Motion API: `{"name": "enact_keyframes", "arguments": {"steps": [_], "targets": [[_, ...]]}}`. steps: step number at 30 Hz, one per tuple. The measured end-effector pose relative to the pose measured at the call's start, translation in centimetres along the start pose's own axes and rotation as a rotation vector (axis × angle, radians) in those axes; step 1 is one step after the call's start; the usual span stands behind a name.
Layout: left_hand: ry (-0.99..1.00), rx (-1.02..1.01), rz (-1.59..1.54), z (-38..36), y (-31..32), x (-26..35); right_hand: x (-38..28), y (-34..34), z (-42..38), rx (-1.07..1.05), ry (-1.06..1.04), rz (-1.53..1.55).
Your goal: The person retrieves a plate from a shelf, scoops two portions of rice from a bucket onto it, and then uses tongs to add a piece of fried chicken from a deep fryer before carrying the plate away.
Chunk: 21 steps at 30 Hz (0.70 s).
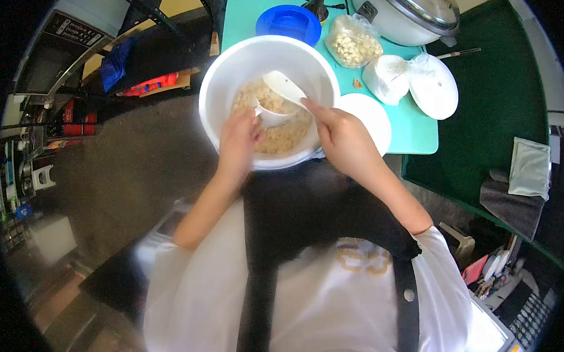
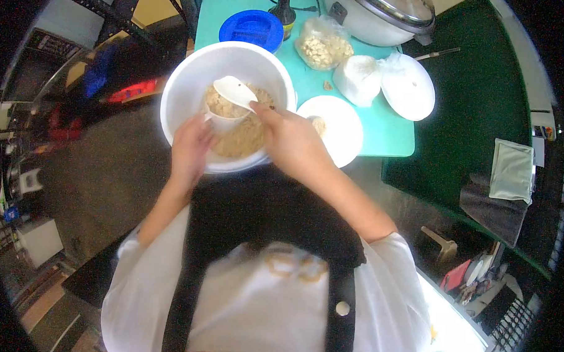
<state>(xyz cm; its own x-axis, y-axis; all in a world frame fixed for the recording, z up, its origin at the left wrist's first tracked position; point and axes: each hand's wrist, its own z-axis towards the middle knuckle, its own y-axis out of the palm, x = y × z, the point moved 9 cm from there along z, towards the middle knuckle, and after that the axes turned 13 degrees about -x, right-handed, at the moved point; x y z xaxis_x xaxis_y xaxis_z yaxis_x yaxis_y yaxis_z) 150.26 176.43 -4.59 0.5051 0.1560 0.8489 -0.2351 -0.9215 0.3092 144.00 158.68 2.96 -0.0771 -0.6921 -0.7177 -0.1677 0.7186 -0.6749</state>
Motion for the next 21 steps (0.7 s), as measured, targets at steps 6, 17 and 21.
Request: {"name": "enact_keyframes", "arguments": {"steps": [6,17,21], "targets": [[0.144,-0.198,0.047,1.0,0.5,0.4,-2.8,1.0,-0.8,-0.043,-0.072,-0.125],[0.029,-0.073,-0.027,1.0,-0.7,-0.7,-0.2,-5.2,0.3,-0.077,-0.036,0.181],[0.107,-0.086,-0.104,0.1,0.6,0.7,-1.2,-1.7,1.1,-0.087,0.012,-0.051]]}}
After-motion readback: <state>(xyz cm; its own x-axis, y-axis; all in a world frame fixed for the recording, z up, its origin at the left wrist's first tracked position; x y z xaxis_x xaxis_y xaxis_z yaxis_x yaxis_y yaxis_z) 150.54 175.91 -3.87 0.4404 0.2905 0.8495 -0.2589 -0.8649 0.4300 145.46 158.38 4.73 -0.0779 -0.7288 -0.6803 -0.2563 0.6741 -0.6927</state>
